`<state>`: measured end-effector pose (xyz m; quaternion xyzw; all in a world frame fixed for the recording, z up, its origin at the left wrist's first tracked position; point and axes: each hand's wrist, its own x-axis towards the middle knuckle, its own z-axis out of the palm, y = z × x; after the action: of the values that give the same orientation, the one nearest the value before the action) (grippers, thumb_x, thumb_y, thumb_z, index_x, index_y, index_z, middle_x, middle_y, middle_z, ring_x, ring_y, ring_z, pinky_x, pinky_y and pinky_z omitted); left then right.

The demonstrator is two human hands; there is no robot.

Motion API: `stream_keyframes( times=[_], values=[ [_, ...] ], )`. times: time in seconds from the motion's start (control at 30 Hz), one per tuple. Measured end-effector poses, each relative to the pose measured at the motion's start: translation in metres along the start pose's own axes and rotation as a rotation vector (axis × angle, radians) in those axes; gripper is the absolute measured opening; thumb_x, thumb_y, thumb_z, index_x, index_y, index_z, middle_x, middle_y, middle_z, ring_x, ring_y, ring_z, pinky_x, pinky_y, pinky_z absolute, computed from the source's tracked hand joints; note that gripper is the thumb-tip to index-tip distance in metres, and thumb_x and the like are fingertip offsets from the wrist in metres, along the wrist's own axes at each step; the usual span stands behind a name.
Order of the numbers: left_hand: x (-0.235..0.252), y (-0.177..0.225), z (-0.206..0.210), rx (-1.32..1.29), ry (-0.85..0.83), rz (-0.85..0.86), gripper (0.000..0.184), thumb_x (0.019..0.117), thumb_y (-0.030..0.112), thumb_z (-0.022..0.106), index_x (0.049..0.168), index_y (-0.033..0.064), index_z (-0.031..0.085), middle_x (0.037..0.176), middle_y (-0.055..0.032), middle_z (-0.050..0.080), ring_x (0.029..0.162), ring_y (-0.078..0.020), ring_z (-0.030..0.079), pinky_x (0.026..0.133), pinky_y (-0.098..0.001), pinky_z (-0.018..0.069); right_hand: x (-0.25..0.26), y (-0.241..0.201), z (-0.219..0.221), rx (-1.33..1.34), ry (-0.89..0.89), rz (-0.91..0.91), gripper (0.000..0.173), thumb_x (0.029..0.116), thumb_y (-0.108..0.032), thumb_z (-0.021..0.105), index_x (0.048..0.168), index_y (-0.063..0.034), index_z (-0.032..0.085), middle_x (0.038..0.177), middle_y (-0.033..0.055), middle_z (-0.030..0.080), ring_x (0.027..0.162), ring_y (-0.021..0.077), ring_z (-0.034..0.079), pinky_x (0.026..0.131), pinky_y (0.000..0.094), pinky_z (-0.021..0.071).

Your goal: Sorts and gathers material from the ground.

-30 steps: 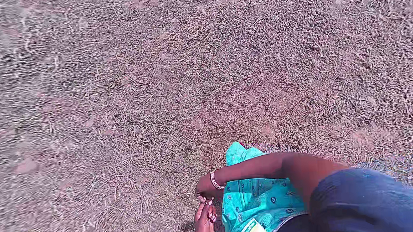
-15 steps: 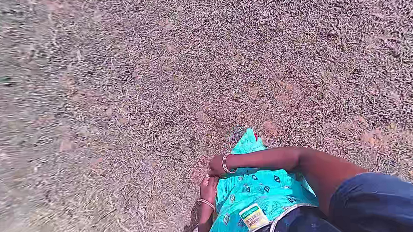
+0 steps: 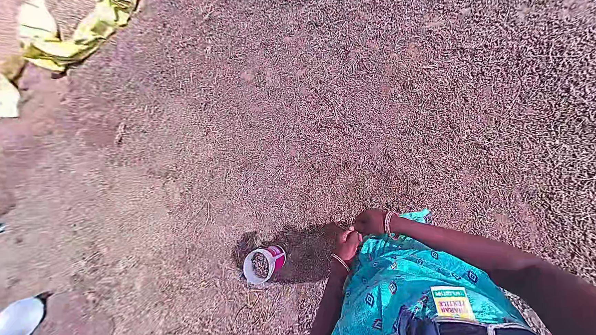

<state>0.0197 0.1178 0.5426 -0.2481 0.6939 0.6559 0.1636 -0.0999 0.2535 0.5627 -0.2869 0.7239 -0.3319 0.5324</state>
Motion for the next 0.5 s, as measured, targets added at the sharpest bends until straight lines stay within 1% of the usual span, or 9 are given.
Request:
stream_keyframes(
  times=[0.03, 0.07, 0.13, 0.17, 0.27, 0.33, 0.4, 0.47, 0.5],
  values=[
    [-0.004, 0.002, -0.004, -0.039, 0.044, 0.017, 0.032, 0.0979, 0.000, 0.037, 0.073, 0.0050, 0.056, 0.052, 0.0133, 0.043, 0.044, 0.0062, 0.038, 0.047, -0.0122, 0.0355, 0.006, -0.004, 0.002, 0.042, -0.005, -0.025, 0.045, 0.1108, -0.030, 0.046, 0.105, 0.0092, 0.066, 0.092, 0.0226, 0.065, 0.084, 0.0322, 0.062, 0.082, 0.0525, 0.0479],
    [-0.007, 0.004, -0.009, -0.061, 0.093, 0.023, 0.032, 0.0972, 0.001, 0.037, 0.071, 0.0070, 0.056, 0.052, 0.0134, 0.044, 0.044, 0.0056, 0.038, 0.047, -0.0129, 0.0358, 0.012, -0.008, 0.005, 0.090, -0.007, -0.042, 0.043, 0.1106, -0.031, 0.047, 0.099, 0.0064, 0.065, 0.081, 0.0139, 0.059, 0.071, 0.0223, 0.055, 0.071, 0.0435, 0.0462],
    [-0.012, 0.009, -0.022, -0.076, 0.149, 0.039, 0.032, 0.0980, 0.003, 0.037, 0.075, 0.0062, 0.059, 0.054, 0.0134, 0.046, 0.045, 0.0054, 0.039, 0.048, -0.0132, 0.0369, 0.023, -0.020, 0.009, 0.215, -0.039, -0.033, 0.041, 0.1109, -0.031, 0.046, 0.095, 0.0025, 0.063, 0.071, 0.0032, 0.052, 0.057, 0.0104, 0.046, 0.058, 0.0310, 0.0414],
    [-0.015, 0.015, -0.028, -0.082, 0.160, 0.049, 0.034, 0.0991, 0.002, 0.035, 0.077, 0.0052, 0.060, 0.055, 0.0137, 0.048, 0.046, 0.0061, 0.040, 0.048, -0.0125, 0.0376, 0.025, -0.027, 0.010, 0.287, -0.054, -0.024, 0.039, 0.1112, -0.031, 0.046, 0.096, 0.0012, 0.061, 0.069, 0.0003, 0.050, 0.054, 0.0071, 0.044, 0.055, 0.0267, 0.0398],
    [-0.023, 0.029, -0.042, -0.124, 0.161, 0.063, 0.039, 0.1020, 0.003, 0.030, 0.079, 0.0074, 0.060, 0.056, 0.0138, 0.052, 0.046, 0.0067, 0.042, 0.047, -0.0118, 0.0382, 0.030, -0.041, 0.012, 0.475, -0.084, -0.010, 0.035, 0.1117, -0.029, 0.045, 0.100, -0.0004, 0.060, 0.068, -0.0028, 0.050, 0.052, 0.0035, 0.046, 0.052, 0.0212, 0.0411],
    [-0.027, 0.032, -0.046, -0.197, 0.152, 0.060, 0.042, 0.1026, 0.004, 0.026, 0.077, 0.0115, 0.058, 0.056, 0.0137, 0.053, 0.045, 0.0063, 0.042, 0.047, -0.0119, 0.0381, 0.034, -0.043, 0.012, 0.571, -0.102, -0.018, 0.034, 0.1118, -0.029, 0.044, 0.096, -0.0029, 0.058, 0.065, -0.0041, 0.051, 0.050, 0.0031, 0.047, 0.050, 0.0201, 0.0417],
    [-0.026, 0.028, -0.047, -0.338, 0.100, 0.085, 0.043, 0.1015, 0.007, 0.024, 0.077, 0.0151, 0.058, 0.057, 0.0133, 0.054, 0.045, 0.0051, 0.043, 0.046, -0.0126, 0.0389, 0.036, -0.040, 0.011, 0.699, -0.126, -0.017, 0.035, 0.1118, -0.031, 0.044, 0.092, -0.0057, 0.058, 0.063, -0.0047, 0.051, 0.048, 0.0030, 0.047, 0.048, 0.0193, 0.0413],
    [-0.022, 0.024, -0.044, -0.538, 0.008, 0.123, 0.040, 0.1014, 0.016, 0.032, 0.078, 0.0157, 0.064, 0.065, 0.0101, 0.061, 0.047, 0.0033, 0.047, 0.047, -0.0135, 0.0406, 0.035, -0.036, 0.008, 0.859, -0.152, -0.023, 0.036, 0.1119, -0.031, 0.042, 0.086, -0.0096, 0.056, 0.062, -0.0053, 0.051, 0.049, 0.0031, 0.048, 0.048, 0.0190, 0.0423],
    [-0.020, 0.023, -0.039, -0.626, -0.022, 0.135, 0.038, 0.1003, 0.017, 0.035, 0.078, 0.0154, 0.065, 0.068, 0.0079, 0.064, 0.047, 0.0023, 0.048, 0.046, -0.0141, 0.0412, 0.031, -0.034, 0.006, 0.928, -0.162, -0.023, 0.037, 0.1120, -0.032, 0.041, 0.085, -0.0112, 0.055, 0.063, -0.0055, 0.051, 0.050, 0.0030, 0.048, 0.049, 0.0190, 0.0430]
  ],
)
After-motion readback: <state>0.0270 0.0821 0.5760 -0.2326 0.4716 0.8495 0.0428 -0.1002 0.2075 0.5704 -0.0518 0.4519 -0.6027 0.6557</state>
